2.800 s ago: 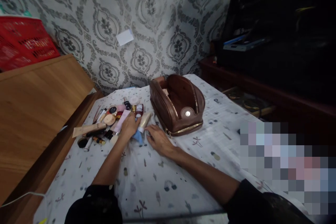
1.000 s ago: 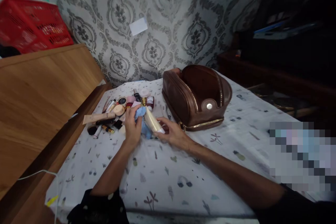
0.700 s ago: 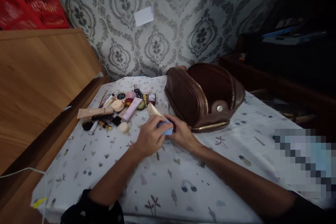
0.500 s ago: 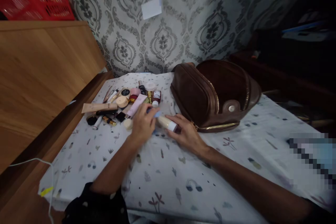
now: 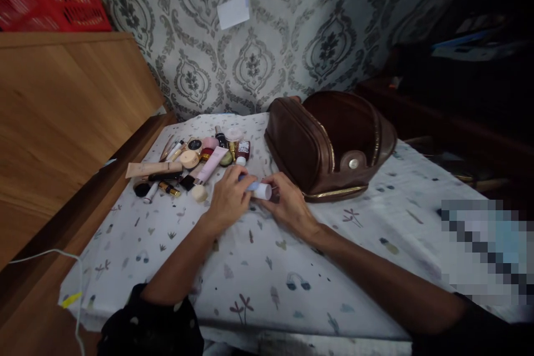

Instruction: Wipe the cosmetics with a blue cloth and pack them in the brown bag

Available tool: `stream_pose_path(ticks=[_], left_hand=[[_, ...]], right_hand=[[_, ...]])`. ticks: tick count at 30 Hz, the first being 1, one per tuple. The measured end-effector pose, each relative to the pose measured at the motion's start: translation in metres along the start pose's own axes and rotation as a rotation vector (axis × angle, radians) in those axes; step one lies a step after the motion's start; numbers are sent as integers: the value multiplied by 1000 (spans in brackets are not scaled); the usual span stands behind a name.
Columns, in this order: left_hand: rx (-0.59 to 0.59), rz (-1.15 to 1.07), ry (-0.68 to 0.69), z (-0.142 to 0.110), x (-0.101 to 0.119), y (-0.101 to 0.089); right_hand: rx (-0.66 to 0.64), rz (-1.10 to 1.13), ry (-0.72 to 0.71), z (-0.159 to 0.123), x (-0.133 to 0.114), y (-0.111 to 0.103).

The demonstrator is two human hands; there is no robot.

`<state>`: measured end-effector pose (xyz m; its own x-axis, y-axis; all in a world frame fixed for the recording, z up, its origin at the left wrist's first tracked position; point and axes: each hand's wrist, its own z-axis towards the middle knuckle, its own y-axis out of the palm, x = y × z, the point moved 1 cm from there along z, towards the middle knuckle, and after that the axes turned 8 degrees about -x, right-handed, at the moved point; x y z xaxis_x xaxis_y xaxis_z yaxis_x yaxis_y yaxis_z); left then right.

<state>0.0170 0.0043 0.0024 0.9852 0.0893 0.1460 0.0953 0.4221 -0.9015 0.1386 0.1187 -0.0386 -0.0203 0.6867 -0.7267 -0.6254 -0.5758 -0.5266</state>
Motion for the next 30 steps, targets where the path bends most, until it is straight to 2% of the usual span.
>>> stream_pose_path(ticks=[4,8,10,12,15,18,20,23,26,28,30], left_hand=[[-188,36,-262,1,-28,-7],[-279,17,-378,0,-49,-6],[-247,-18,-386,0,-49,-7],[-158,-90,-348,2,-41,-9],[-31,-239,-173,4,-18,-13],[-29,-270,-39,3,-3,-14],[-62,-217,-64,3,-6,-13],[-81,-104,-227,2,-25,-11],[-30,-69,-341,2,-38,-15],[45,-123,-288,3,-35,-19],[81,-171,-139,3,-23,-23]], right_hand=[[-56,113,92,-2,0,1],[-117,398,201,-1,3,4],[-109,501,194,2,4,5],[-100,542,185,3,4,5],[-68,515,139,4,3,4],[-3,482,89,3,3,3],[12,488,94,3,5,4],[12,513,99,3,6,5],[4,524,64,3,5,4],[-12,501,25,2,3,4],[-17,429,-29,1,1,2]])
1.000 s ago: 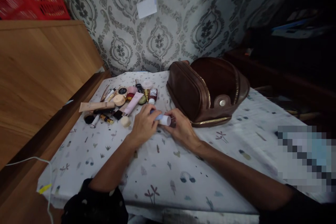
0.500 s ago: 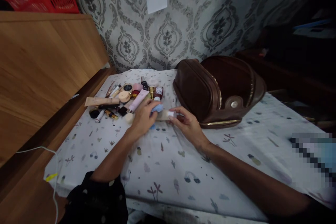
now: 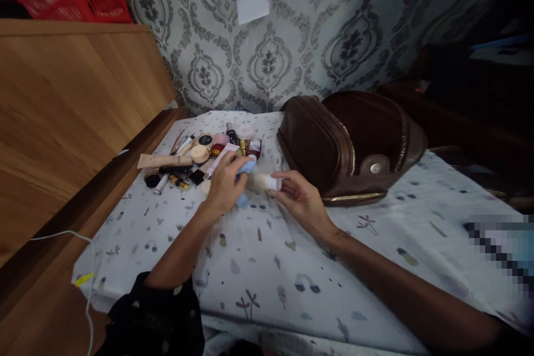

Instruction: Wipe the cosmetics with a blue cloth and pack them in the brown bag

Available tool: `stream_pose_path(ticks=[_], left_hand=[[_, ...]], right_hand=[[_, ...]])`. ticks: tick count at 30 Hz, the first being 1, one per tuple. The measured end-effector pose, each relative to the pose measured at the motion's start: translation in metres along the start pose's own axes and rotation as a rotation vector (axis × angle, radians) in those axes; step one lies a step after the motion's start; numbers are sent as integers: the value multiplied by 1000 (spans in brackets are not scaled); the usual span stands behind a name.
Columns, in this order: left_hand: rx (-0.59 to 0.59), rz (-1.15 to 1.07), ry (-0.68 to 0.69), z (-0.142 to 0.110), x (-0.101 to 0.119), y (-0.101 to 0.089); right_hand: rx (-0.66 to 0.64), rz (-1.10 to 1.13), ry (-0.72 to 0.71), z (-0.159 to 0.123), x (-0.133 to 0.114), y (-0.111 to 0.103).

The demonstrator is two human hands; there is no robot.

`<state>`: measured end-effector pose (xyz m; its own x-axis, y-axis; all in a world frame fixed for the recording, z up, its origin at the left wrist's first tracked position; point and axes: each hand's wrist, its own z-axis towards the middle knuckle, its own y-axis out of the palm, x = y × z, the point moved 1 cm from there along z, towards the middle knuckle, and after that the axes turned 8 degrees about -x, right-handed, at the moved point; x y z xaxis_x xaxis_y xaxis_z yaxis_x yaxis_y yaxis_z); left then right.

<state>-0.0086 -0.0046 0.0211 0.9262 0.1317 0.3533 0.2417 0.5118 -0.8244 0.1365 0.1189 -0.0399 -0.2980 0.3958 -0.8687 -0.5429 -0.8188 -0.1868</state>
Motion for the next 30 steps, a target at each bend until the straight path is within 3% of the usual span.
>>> stream_pose_path(ticks=[2,4,10,14,18,22,24,27,30], left_hand=[[-54,12,144,-2,12,0],[-120,77,170,-3,15,1],[-176,264,-174,-1,-10,-2],[-155,207,-212,1,-18,-2],[133,-21,-207,3,-28,-7],[416,-335,-356,6,-37,-8],[434,-554,-485,5,-32,3],[358,-916,-634,1,-11,31],[262,-1269,-630,-4,19,55]], right_hand=[[-15,-112,-66,-1,-3,-1],[-37,-220,-127,-2,-5,-1],[-50,-329,-187,-5,-9,0],[-56,-282,-164,-4,-9,0],[41,-51,4,-1,-6,0],[210,236,197,1,-4,1],[278,369,237,2,-4,3],[343,541,262,2,-7,7],[260,665,309,1,-12,12]])
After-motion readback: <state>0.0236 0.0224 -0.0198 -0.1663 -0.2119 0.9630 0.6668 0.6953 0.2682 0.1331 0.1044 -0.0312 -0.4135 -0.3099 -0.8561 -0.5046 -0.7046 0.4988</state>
